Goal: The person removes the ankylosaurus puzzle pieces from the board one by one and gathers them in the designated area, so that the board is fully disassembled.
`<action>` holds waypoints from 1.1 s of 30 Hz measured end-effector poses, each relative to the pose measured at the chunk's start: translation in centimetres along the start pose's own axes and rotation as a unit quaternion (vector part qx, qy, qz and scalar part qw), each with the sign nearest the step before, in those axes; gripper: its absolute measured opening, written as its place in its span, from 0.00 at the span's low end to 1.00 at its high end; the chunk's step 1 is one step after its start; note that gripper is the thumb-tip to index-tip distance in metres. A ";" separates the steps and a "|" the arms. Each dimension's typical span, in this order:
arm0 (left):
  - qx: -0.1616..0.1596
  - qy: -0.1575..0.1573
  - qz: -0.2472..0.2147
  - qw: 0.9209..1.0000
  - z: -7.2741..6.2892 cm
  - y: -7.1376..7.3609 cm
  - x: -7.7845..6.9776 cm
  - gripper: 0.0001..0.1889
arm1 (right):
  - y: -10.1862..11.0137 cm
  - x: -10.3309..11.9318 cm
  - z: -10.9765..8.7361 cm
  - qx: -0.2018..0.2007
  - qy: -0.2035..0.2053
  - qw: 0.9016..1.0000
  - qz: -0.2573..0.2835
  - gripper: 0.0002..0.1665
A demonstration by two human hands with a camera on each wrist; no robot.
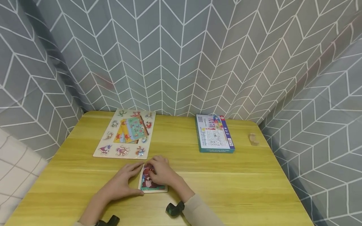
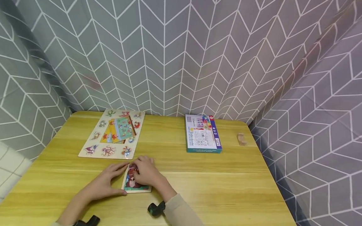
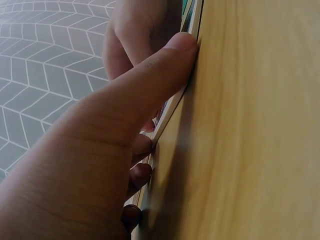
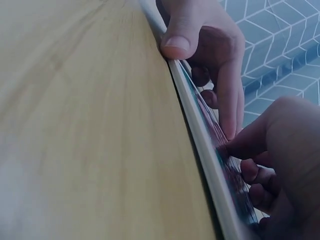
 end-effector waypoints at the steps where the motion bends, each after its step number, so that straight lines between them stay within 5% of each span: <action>1: 0.000 0.001 0.000 1.000 0.0 0.0 0.0 0.57 | -0.1 0.1 0.0 0.001 0.000 1.000 0.004 0.11; 33: -0.005 -0.001 0.007 1.000 0.0 -0.1 -0.1 0.58 | 0.2 -0.2 -0.1 -0.003 -0.017 0.999 0.037 0.19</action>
Point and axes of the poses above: each hand's wrist, its own z-axis towards the middle knuckle, its own y-axis out of the back of the hand, x = y × z, the point moved 6 cm from there along z, towards the middle knuckle, and after that the axes turned 1 degree about z, right-handed, at the moved point
